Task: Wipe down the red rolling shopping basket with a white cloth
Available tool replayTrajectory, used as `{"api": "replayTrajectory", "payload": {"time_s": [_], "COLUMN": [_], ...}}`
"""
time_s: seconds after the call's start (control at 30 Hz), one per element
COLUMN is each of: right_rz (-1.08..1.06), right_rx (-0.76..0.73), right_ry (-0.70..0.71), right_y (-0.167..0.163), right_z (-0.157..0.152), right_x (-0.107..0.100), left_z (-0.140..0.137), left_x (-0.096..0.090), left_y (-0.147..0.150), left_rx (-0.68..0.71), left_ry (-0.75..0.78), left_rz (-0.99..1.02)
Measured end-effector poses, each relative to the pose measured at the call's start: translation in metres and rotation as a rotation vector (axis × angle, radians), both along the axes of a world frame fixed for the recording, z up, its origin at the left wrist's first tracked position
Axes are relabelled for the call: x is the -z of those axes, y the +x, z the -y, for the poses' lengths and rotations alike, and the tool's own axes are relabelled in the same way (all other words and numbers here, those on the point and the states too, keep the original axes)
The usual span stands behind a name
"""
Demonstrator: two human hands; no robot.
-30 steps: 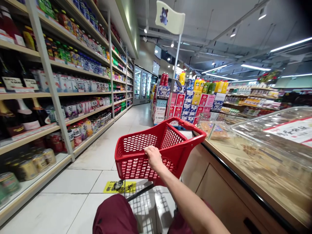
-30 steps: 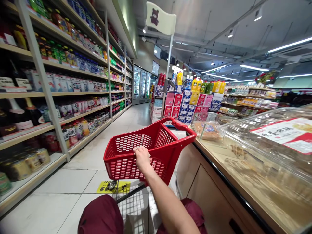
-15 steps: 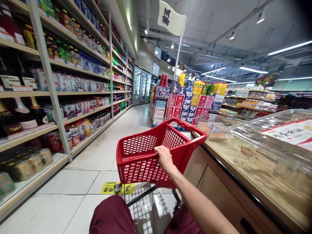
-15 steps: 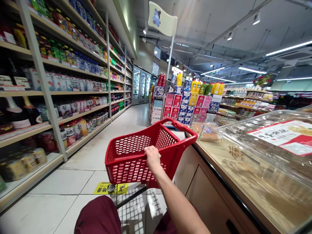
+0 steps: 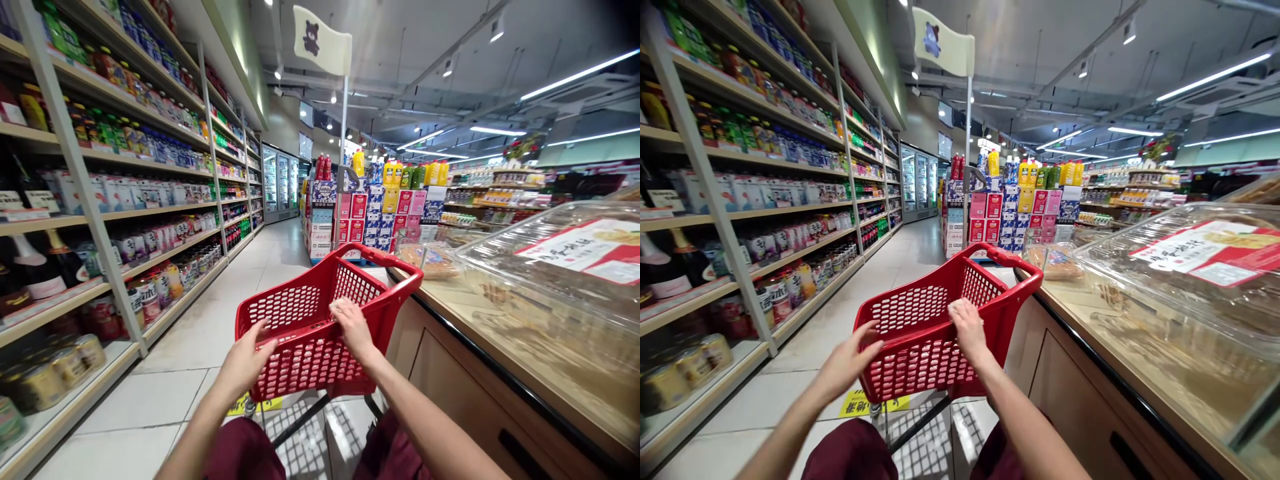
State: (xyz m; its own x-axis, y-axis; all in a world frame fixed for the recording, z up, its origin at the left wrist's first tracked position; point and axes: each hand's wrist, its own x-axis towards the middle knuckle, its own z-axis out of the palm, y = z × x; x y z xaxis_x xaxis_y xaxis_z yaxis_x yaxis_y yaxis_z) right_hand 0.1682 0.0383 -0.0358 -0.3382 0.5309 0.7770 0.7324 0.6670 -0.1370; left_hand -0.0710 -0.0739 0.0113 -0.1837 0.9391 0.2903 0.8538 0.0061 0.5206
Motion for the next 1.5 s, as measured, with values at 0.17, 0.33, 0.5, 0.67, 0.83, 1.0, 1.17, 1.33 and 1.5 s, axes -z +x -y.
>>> {"api": "replayTrajectory", "payload": {"time_s": [0.17, 0.33, 0.5, 0.67, 0.83, 1.0, 1.17, 1.33, 1.5], "right_rz": [-0.055, -0.059, -0.181, -0.035, -0.181, -0.144, -0.168, -0.185, -0.096], "right_rx": [-0.049, -0.089, 0.11, -0.105, 0.091, -0.159, -0.156, -0.098, -0.299], "right_ry": [0.038, 0.016, 0.004, 0.018, 0.004, 0.043, 0.07, 0.103, 0.134], "right_y": [-0.023, 0.003, 0.024, -0.009, 0.031, -0.03, -0.005, -0.011, -0.065], "right_z": [0.011, -0.004, -0.011, 0.001, -0.016, 0.006, -0.005, 0.002, 0.028], "right_x": [0.028, 0.018, 0.019, 0.035, 0.02, 0.035, 0.02, 0.027, 0.049], "left_z": [-0.011, -0.011, -0.012, -0.014, -0.015, -0.015, -0.012, -0.011, -0.012], "left_x": [0.048, 0.051, 0.033, 0.027, 0.029, 0.031, 0.036, 0.042, 0.037], "left_y": [0.015, 0.016, 0.022, 0.022, 0.015, 0.015, 0.015, 0.022, 0.035], "left_rx": [-0.057, 0.005, 0.017, 0.009, -0.035, -0.043, -0.092, -0.142, -0.127], "left_ry": [-0.012, 0.01, -0.033, -0.076, -0.073, -0.06, -0.023, -0.004, -0.064], "left_rz": [-0.394, -0.438, -0.382, -0.424, -0.444, -0.433, -0.447, -0.457, -0.439]}}
